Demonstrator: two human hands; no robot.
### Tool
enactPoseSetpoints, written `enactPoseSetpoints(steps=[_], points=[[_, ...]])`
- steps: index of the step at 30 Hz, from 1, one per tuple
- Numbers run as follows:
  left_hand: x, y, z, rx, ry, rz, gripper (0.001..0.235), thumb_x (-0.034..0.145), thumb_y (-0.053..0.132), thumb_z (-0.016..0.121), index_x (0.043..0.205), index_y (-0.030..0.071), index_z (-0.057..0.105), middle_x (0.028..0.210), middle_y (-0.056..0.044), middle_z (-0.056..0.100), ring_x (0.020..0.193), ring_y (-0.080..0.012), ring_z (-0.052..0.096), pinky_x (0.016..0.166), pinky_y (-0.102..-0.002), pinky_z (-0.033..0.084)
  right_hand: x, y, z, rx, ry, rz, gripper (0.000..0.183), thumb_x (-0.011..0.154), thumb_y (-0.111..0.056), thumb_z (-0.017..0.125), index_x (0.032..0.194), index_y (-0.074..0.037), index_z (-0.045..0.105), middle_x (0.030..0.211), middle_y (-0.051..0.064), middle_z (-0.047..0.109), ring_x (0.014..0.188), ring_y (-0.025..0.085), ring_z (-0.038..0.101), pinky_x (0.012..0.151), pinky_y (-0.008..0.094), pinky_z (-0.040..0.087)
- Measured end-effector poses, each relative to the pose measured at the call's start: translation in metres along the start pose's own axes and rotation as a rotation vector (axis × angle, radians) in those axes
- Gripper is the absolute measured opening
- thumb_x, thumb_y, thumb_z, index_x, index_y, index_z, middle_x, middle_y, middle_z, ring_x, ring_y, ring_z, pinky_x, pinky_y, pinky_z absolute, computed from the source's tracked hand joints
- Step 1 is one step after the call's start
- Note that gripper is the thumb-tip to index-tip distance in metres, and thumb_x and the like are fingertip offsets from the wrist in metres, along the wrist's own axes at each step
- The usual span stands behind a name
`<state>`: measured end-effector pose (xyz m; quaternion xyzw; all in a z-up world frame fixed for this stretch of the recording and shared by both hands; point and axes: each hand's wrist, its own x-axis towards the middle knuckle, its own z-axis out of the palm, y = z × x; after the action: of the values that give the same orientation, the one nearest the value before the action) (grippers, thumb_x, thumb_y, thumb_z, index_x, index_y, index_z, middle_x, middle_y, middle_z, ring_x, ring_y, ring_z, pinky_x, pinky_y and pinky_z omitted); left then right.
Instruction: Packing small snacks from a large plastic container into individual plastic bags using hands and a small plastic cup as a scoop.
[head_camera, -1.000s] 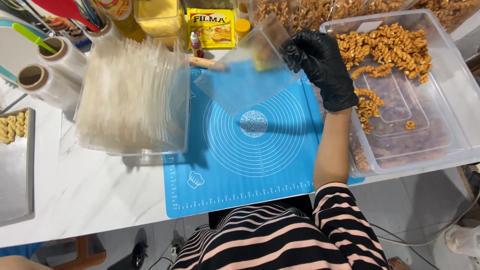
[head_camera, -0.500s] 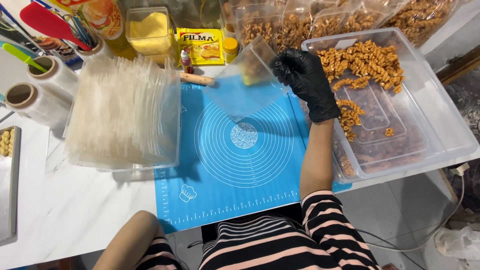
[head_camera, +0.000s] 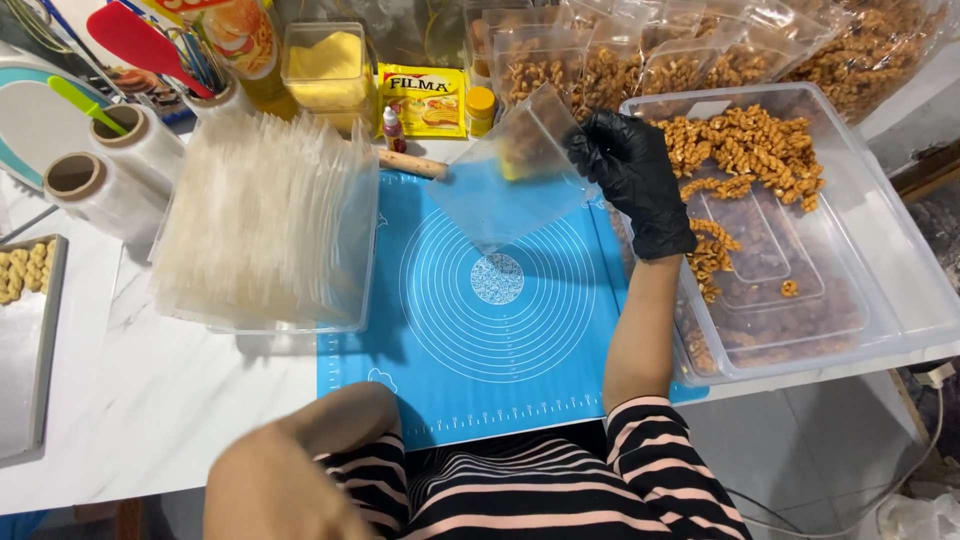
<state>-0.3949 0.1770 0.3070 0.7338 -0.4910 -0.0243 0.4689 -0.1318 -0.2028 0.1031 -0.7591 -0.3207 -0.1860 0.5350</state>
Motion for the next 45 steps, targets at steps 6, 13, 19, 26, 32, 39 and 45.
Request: enactPoseSetpoints(steps=[6,13,19,26,32,39,45], points=[[0.067,-0.146,0.006,-0.045,-0.054,-0.005,0.036,0.098,0.025,0.064,0.112,-0.008,0.069,0.098,-0.032,0.073,0.095,-0.0512,0.073,0.082,-0.061,0.057,0.000,0.020,0.003,-0.043,0.024,0.027,0.019,0.109,-0.012,0.067,0.097,0.003,0.070,0.078,0.022,0.071,0.065,0.028,0.070,0.068,0.036,0.058],[0.137,-0.301,0.068,0.005,0.436,-0.437,0.055,0.100,0.040,0.069,0.142,0.007,0.055,0.119,-0.028,0.069,0.106,-0.0411,0.073,0.083,-0.053,0.063,0.010,0.013,0.034,-0.183,0.041,-0.036,0.016,0.104,-0.009,0.068,0.108,0.006,0.072,0.089,0.031,0.072,0.090,0.048,0.072,0.076,0.048,0.058],[0.153,-0.310,0.084,0.010,0.622,-0.451,0.047,0.103,0.042,0.064,0.129,0.003,0.058,0.117,-0.030,0.067,0.101,-0.0423,0.074,0.079,-0.048,0.065,0.002,0.026,0.047,-0.063,-0.018,0.011,0.024,0.101,-0.014,0.064,0.121,-0.002,0.070,0.095,0.025,0.075,0.090,0.041,0.074,0.075,0.048,0.060],[0.151,-0.315,0.082,-0.083,0.651,-0.398,0.033,0.099,0.032,0.073,0.122,0.009,0.066,0.110,-0.026,0.072,0.092,-0.0361,0.077,0.074,-0.043,0.066,0.014,0.003,0.044,0.096,-0.190,0.087,0.040,0.104,-0.021,0.071,0.138,-0.004,0.060,0.112,0.024,0.072,0.101,0.034,0.072,0.080,0.041,0.060],[0.152,-0.306,0.076,-0.171,0.588,-0.384,0.032,0.098,0.021,0.074,0.127,0.009,0.068,0.113,-0.028,0.072,0.095,-0.0378,0.076,0.079,-0.046,0.065,0.015,-0.009,0.038,0.201,-0.243,0.229,0.041,0.103,-0.025,0.073,0.139,-0.011,0.060,0.119,0.014,0.071,0.105,0.023,0.072,0.087,0.036,0.062],[0.150,-0.315,0.079,-0.228,0.561,-0.384,0.040,0.095,0.019,0.078,0.132,0.011,0.067,0.112,-0.026,0.073,0.099,-0.0385,0.074,0.080,-0.046,0.064,0.016,0.007,0.041,0.096,-0.239,0.218,0.030,0.104,-0.027,0.072,0.126,-0.008,0.064,0.108,0.017,0.072,0.100,0.027,0.071,0.079,0.041,0.061],[0.153,-0.312,0.077,-0.380,0.526,-0.395,0.038,0.098,0.024,0.074,0.133,0.013,0.067,0.116,-0.024,0.073,0.100,-0.0360,0.074,0.081,-0.046,0.065,0.015,0.006,0.033,0.147,-0.214,0.249,0.027,0.103,-0.028,0.073,0.122,-0.010,0.064,0.106,0.017,0.073,0.097,0.028,0.075,0.079,0.040,0.062]])
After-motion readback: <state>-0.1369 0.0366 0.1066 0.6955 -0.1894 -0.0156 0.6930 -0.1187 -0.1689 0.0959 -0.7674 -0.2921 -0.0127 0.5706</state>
